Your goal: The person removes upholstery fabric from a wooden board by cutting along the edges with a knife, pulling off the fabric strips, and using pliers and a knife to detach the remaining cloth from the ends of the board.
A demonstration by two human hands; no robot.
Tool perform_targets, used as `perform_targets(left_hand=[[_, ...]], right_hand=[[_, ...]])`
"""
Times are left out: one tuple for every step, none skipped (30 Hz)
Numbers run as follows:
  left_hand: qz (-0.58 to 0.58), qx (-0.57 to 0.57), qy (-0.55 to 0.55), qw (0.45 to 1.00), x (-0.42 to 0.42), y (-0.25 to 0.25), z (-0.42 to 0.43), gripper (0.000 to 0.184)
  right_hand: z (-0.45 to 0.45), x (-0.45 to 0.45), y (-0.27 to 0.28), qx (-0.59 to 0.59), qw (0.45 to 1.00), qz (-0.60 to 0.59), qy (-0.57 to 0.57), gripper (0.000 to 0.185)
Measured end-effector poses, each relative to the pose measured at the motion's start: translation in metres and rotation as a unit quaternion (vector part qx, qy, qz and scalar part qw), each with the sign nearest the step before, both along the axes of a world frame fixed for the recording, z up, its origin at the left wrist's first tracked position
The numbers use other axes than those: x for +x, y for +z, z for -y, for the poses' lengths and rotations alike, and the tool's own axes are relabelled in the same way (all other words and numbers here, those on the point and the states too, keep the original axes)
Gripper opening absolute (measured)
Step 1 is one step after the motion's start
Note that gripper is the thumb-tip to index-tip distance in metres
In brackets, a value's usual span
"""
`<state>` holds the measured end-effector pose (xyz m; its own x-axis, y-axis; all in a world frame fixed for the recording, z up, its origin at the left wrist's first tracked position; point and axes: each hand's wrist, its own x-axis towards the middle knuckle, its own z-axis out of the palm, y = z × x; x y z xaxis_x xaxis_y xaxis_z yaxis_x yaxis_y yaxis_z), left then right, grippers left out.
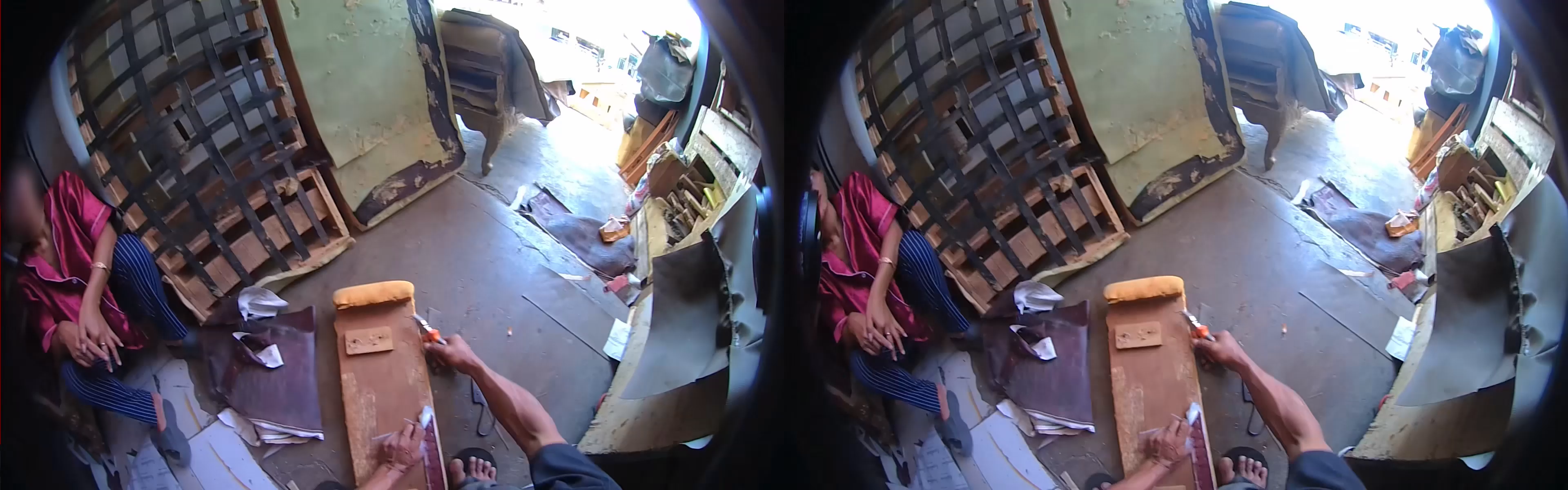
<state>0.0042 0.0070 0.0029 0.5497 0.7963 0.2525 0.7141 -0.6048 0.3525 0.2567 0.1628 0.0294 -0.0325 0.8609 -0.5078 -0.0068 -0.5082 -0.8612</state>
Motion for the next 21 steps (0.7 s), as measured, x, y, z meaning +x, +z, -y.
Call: perform_targets(left_hand=[[0.008, 0.007, -0.002, 1.000, 0.000, -0.002, 0.000, 0.020], [0.016, 0.006, -0.005, 1.000, -0.005, -0.004, 0.007, 0.016], [0.009, -0.006, -0.013, 1.000, -0.011, 0.003, 0.014, 0.016], [0.011, -0.029, 0.002, 1.000, -0.003, 0.013, 0.007, 0.014], [0.013, -0.053, 0.019, 0.998, 0.005, 0.018, 0.006, 0.015], [0.047, -0.100, 0.067, 0.992, 0.012, 0.007, 0.006, 0.020], [0.052, -0.100, 0.065, 0.992, 0.017, 0.013, 0.003, 0.020], [0.085, -0.184, 0.090, 0.975, 0.020, 0.028, -0.003, 0.022], [0.115, -0.267, 0.114, 0.950, 0.022, 0.048, -0.010, 0.024], [0.045, -0.325, 0.153, 0.932, 0.025, 0.078, -0.021, 0.028], [0.045, -0.324, 0.151, 0.933, 0.025, 0.086, -0.023, 0.028], [0.101, -0.329, 0.155, 0.926, 0.027, 0.090, -0.023, 0.028], [0.154, -0.334, 0.157, 0.917, 0.026, 0.093, -0.024, 0.029], [0.197, -0.316, 0.135, 0.918, 0.025, 0.086, -0.028, 0.030], [0.197, -0.317, 0.136, 0.918, 0.027, 0.093, -0.030, 0.030], [0.227, -0.276, 0.114, 0.927, 0.031, 0.105, -0.035, 0.031], [0.255, -0.234, 0.095, 0.933, 0.034, 0.115, -0.041, 0.031], [0.264, -0.248, 0.092, 0.927, 0.033, 0.121, -0.041, 0.030], [0.260, -0.249, 0.098, 0.928, 0.031, 0.133, -0.041, 0.030], [0.312, -0.291, 0.093, 0.900, 0.030, 0.148, -0.046, 0.030], [0.363, -0.330, 0.084, 0.867, 0.031, 0.164, -0.055, 0.030]], right_hand=[[0.008, -0.006, -0.002, 0.042, 0.997, 0.033, -0.063, 0.037], [0.021, -0.011, -0.005, 0.075, 0.987, 0.067, -0.127, 0.036], [0.041, -0.011, -0.005, 0.062, 0.987, 0.062, -0.135, 0.036], [0.049, 0.000, 0.004, 0.103, 0.941, 0.268, -0.178, 0.037], [0.059, 0.008, 0.013, 0.137, 0.851, 0.462, -0.207, 0.040], [0.070, 0.009, 0.026, 0.137, 0.848, 0.468, -0.206, 0.040], [0.084, 0.005, 0.039, 0.141, 0.732, 0.631, -0.212, 0.044], [0.100, 0.001, 0.050, 0.138, 0.589, 0.768, -0.209, 0.048], [0.116, 0.000, 0.057, 0.136, 0.589, 0.769, -0.210, 0.048], [0.130, 0.001, 0.063, 0.182, 0.662, 0.701, -0.194, 0.058], [0.144, 0.001, 0.069, 0.227, 0.727, 0.625, -0.174, 0.069], [0.160, -0.004, 0.080, 0.145, 0.882, 0.439, -0.092, 0.074], [0.176, -0.013, 0.083, 0.051, 0.974, 0.220, -0.008, 0.080], [0.209, -0.033, 0.038, 0.060, 0.991, 0.114, 0.027, 0.082], [0.231, -0.052, 0.000, 0.073, 0.995, 0.008, 0.064, 0.085], [0.240, -0.075, 0.031, 0.073, 0.994, 0.002, 0.076, 0.082], [0.251, -0.096, 0.065, 0.073, 0.993, -0.006, 0.089, 0.079], [0.248, -0.091, 0.063, 0.046, 0.993, 0.000, 0.107, 0.077], [0.242, -0.085, 0.062, 0.020, 0.992, 0.006, 0.124, 0.074], [0.237, -0.081, 0.067, 0.076, 0.985, 0.067, 0.140, 0.067], [0.223, -0.078, 0.086, 0.082, 0.984, 0.066, 0.141, 0.067]])
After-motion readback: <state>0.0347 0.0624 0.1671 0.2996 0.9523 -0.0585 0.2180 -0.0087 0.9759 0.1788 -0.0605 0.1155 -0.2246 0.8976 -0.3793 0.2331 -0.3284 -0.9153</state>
